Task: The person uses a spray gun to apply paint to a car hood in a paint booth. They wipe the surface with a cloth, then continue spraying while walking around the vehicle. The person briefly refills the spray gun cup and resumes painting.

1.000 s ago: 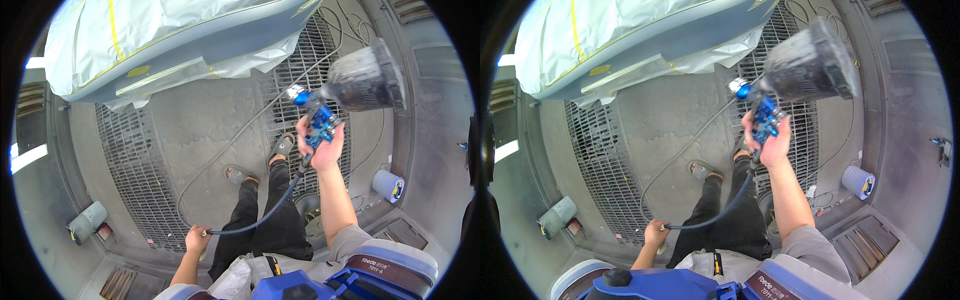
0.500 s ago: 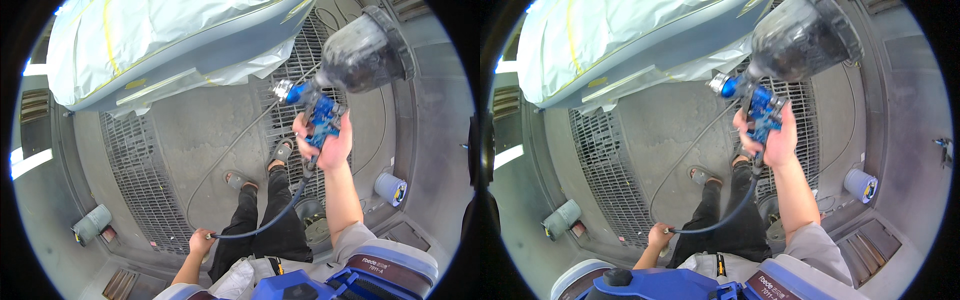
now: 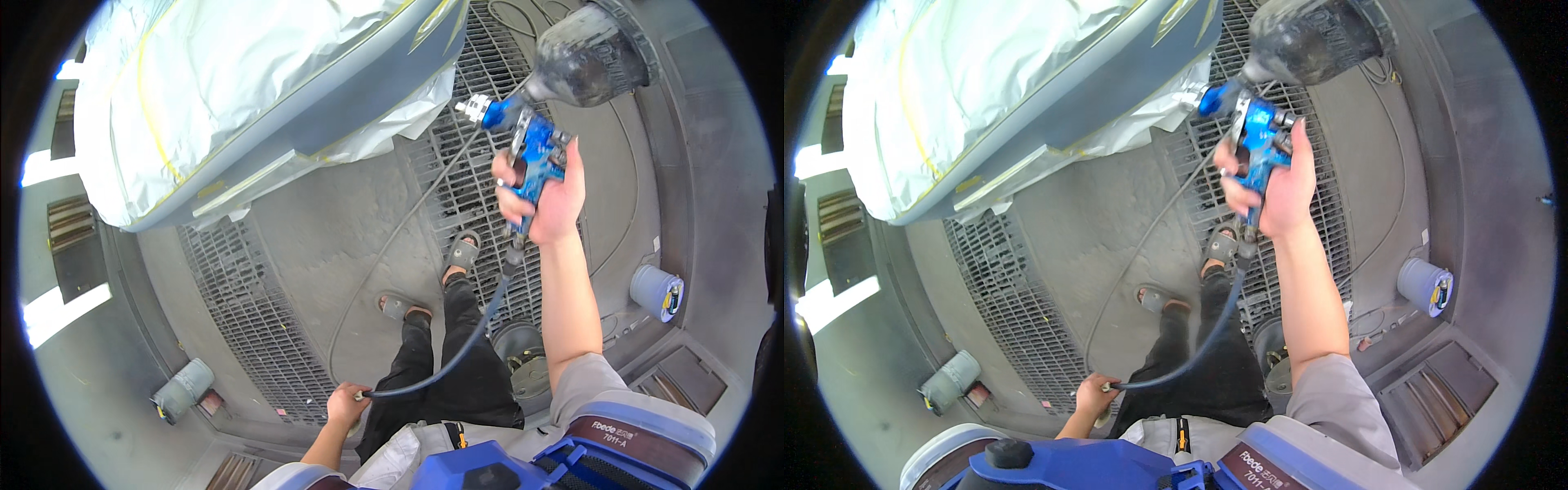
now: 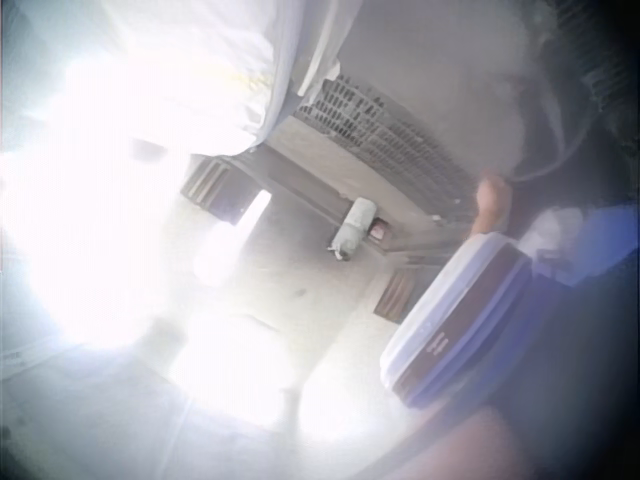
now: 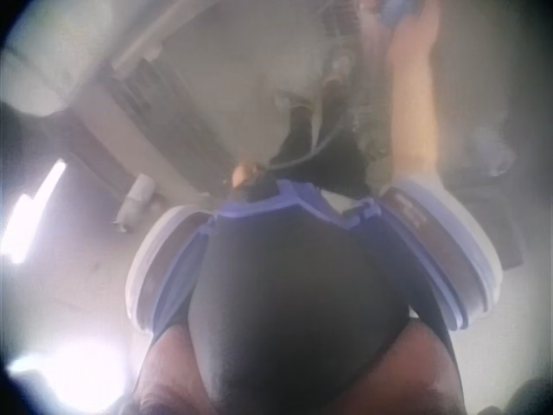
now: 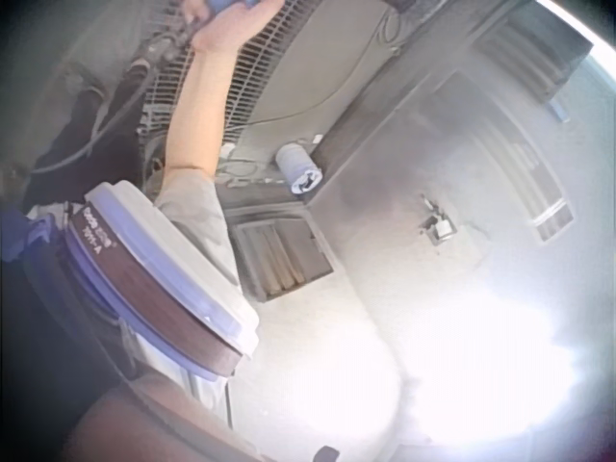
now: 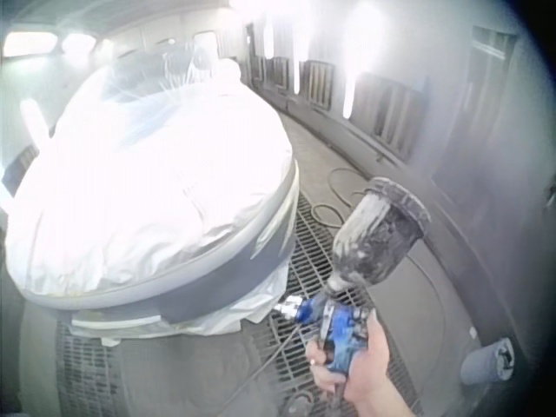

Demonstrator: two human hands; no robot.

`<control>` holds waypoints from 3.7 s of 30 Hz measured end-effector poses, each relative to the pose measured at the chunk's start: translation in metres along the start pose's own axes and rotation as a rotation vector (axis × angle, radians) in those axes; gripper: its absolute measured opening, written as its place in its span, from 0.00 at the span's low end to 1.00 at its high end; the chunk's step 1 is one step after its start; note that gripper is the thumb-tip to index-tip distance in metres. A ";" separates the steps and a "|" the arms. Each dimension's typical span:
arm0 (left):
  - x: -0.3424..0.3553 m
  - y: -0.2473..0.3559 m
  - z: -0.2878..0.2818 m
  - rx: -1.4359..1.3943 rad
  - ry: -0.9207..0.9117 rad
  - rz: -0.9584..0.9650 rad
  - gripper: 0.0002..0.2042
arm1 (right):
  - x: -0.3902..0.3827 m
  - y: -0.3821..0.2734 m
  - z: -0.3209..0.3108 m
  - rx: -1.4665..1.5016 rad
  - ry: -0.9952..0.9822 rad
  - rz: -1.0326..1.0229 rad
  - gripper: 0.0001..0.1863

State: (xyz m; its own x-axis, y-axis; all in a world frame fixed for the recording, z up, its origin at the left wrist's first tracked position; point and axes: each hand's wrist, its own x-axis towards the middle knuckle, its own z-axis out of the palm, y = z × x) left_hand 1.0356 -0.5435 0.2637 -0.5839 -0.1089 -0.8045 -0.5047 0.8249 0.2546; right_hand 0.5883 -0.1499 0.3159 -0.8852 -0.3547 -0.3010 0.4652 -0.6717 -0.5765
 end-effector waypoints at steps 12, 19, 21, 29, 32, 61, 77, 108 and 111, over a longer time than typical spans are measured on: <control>0.017 0.069 -0.028 0.113 -0.038 0.063 0.12 | -0.005 -0.032 -0.077 0.056 0.042 0.134 0.45; 0.014 0.119 -0.048 0.085 0.055 0.093 0.14 | 0.036 -0.042 -0.120 -0.260 0.363 -0.126 0.43; 0.008 0.117 -0.060 0.079 0.130 0.066 0.15 | 0.042 -0.025 -0.117 -0.334 0.513 -0.231 0.41; -0.025 0.059 -0.087 0.102 0.210 0.023 0.15 | -0.012 0.028 -0.063 -0.025 0.077 0.312 0.50; -0.033 0.035 -0.098 0.105 0.290 -0.009 0.15 | -0.019 0.072 -0.038 -0.188 0.196 0.110 0.48; -0.176 -0.498 -0.182 -0.258 0.597 0.117 0.19 | -0.043 0.458 0.404 -0.299 -0.048 0.146 0.48; -0.015 -0.596 -0.311 -0.139 0.259 0.210 0.11 | 0.028 0.498 0.450 -0.371 0.822 -0.542 0.36; 0.023 -0.942 -0.441 -0.054 0.119 0.364 0.15 | 0.118 0.853 0.777 -0.393 0.472 -0.345 0.41; 0.030 -0.965 -0.446 -0.077 0.151 0.299 0.15 | 0.133 0.893 0.787 -0.276 0.244 -0.239 0.44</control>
State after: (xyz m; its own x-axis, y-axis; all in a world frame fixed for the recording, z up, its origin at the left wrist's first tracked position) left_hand 1.2215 -1.5906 0.2327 -0.7978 0.0453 -0.6012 -0.3403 0.7893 0.5111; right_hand 0.8880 -1.3093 0.3590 -0.9581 -0.0243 -0.2856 0.2582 -0.5056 -0.8232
